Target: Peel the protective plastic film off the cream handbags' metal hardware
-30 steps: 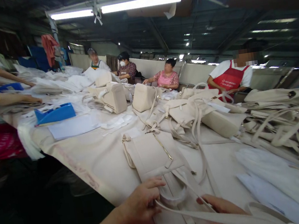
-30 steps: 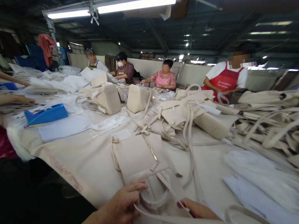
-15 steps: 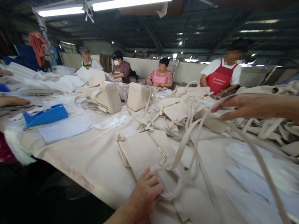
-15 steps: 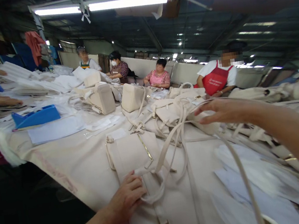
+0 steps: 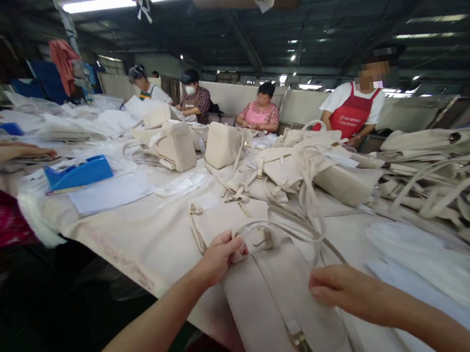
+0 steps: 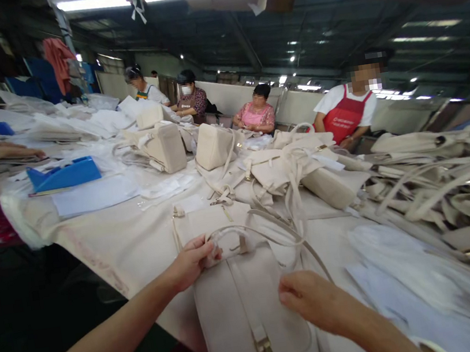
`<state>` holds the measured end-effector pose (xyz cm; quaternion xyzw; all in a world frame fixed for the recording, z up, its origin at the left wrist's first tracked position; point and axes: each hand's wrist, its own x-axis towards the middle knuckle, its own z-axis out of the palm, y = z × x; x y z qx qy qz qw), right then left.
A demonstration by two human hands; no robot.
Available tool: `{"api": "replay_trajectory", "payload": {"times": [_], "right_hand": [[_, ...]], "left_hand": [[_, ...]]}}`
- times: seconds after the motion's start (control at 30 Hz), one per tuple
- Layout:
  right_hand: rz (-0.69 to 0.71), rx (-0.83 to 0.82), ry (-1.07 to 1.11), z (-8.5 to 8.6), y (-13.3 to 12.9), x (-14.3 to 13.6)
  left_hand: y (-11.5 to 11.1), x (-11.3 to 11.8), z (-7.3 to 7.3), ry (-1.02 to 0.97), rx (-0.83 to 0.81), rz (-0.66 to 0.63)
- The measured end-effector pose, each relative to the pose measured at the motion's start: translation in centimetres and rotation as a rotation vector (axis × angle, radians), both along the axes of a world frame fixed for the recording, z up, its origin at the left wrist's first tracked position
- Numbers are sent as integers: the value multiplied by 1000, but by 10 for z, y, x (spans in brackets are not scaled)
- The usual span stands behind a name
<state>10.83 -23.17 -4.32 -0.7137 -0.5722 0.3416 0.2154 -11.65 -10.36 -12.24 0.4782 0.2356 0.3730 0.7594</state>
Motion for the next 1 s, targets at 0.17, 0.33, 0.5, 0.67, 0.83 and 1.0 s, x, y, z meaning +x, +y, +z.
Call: {"api": "replay_trajectory", "payload": {"times": [0.17, 0.33, 0.5, 0.67, 0.83, 1.0], "right_hand": [[-312, 69, -39, -36, -11, -5], [-210, -294, 982, -55, -30, -55], [-466, -404, 1416, -84, -32, -103], [-630, -433, 1400, -87, -28, -110], [-583, -342, 1504, -78, -29, -119], [-582, -298, 1346, -85, -30, -129]], "left_hand": [[21, 2, 13, -40, -28, -20], [50, -1, 28, 88, 30, -75], [49, -24, 42, 301, 230, 97], [-17, -77, 64, 500, 990, 441], [-92, -109, 54, 735, 872, 117], [-115, -98, 17, 894, 724, 205]]}}
